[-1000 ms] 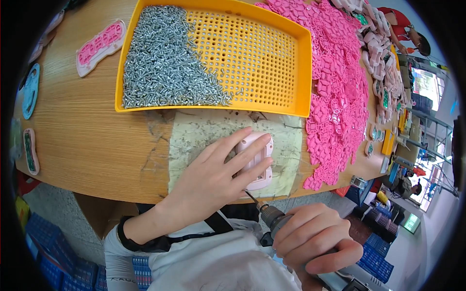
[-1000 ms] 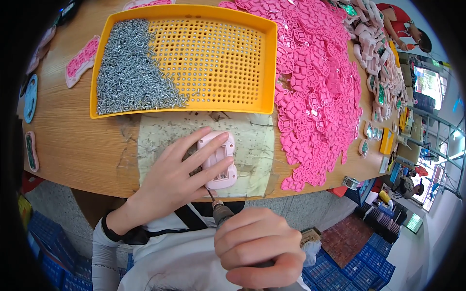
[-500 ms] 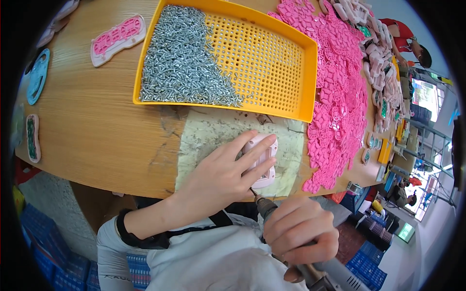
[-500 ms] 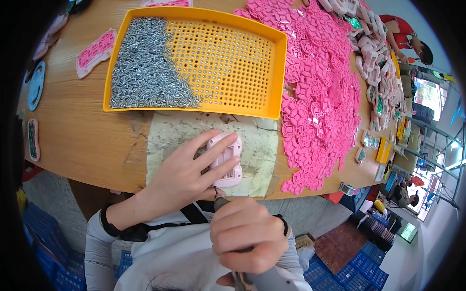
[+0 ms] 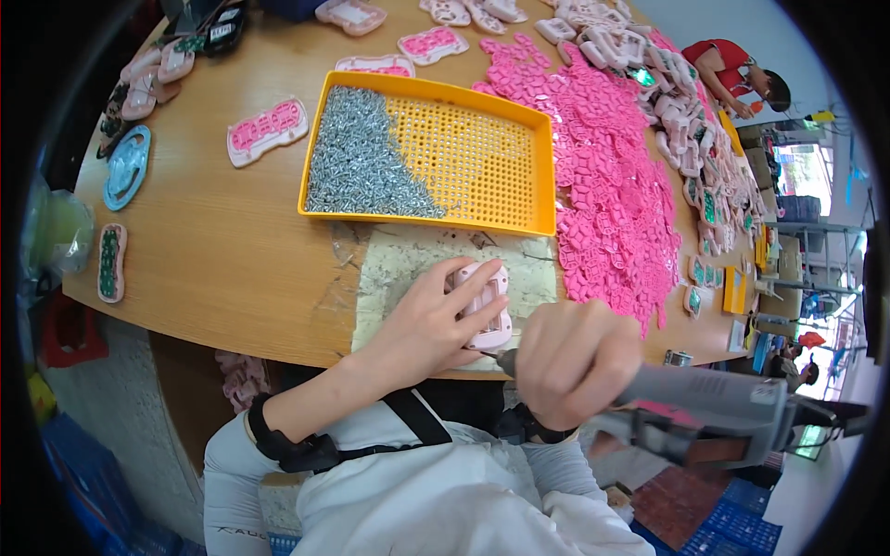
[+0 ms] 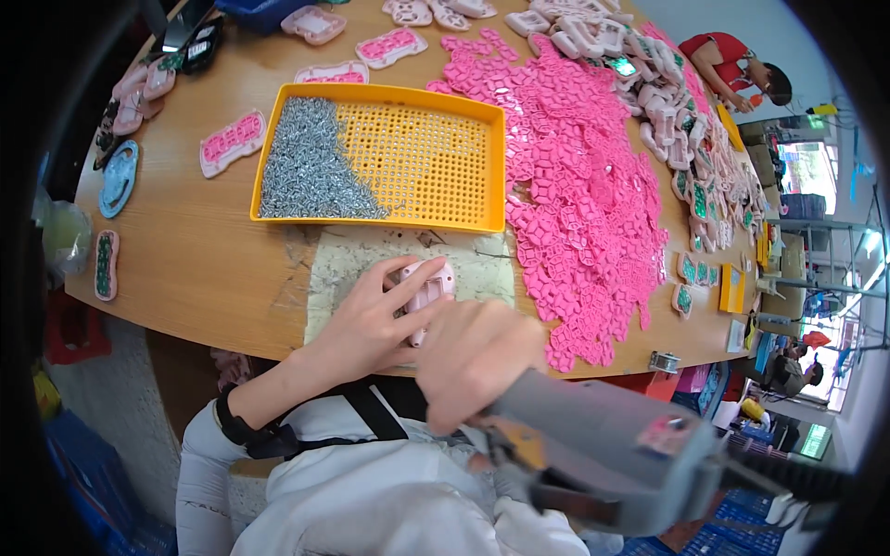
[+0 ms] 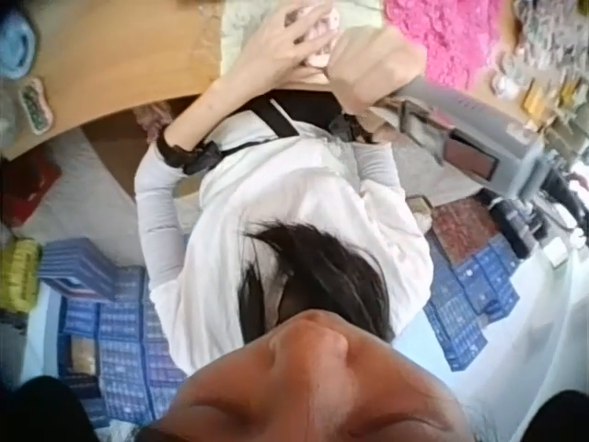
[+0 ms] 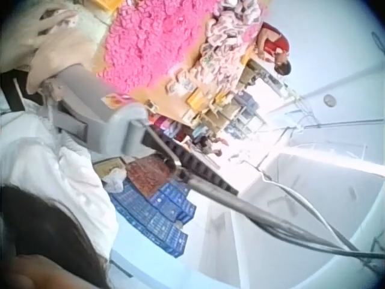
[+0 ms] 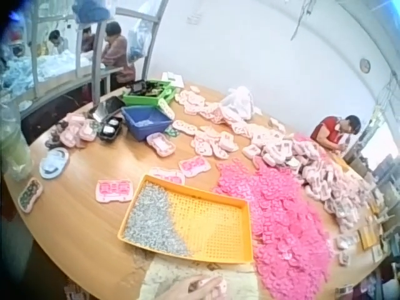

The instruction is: Assembling pink plastic electronic housings by installing internal circuit boards and using an electric screwdriver.

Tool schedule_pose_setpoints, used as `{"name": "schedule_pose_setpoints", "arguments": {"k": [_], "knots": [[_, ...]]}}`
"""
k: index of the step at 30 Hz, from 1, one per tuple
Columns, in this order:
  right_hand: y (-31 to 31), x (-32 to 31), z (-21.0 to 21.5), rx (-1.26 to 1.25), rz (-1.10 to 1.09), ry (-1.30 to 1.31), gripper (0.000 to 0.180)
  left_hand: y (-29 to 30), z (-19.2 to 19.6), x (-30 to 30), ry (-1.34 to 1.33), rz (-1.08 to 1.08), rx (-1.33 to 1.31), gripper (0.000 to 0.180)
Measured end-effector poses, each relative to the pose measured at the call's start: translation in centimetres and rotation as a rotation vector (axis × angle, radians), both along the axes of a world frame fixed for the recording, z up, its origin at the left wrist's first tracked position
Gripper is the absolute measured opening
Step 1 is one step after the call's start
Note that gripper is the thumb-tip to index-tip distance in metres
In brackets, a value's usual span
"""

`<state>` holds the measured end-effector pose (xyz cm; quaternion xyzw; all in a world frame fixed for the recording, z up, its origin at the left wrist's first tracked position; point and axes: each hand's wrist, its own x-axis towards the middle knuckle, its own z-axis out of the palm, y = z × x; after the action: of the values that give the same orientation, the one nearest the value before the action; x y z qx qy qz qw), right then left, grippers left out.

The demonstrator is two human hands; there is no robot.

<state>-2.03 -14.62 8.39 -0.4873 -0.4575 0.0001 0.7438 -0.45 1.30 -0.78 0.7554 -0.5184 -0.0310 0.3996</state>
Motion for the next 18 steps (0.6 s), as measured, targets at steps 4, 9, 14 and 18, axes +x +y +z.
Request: {"name": "schedule_pose_setpoints", "arguments": {"k": [4,9,14,18], "knots": [[-2.1,-2.4,2.0,-0.062,-0.571,0.107,0.037,0.4,0.9,0.1,0.006,-0.021,-0.076,0.061],[-4.0,-2.6,-0.9,0.002,-0.958,0.398,0.045,4.0,1.9,-0.5,0.582,-0.183,-0.329,0.068],[-4.3,-4.5,-2.1,-0.078,-1.132,0.329,0.058,4.6,2.0,-1.7,1.225,-0.438,-0.664,0.062],[-2.1,-8.1,-1.6,-0.224,-1.612,0.142,0.065,5.0,2.7,-2.3,1.326,-0.469,-0.677,0.065]]}}
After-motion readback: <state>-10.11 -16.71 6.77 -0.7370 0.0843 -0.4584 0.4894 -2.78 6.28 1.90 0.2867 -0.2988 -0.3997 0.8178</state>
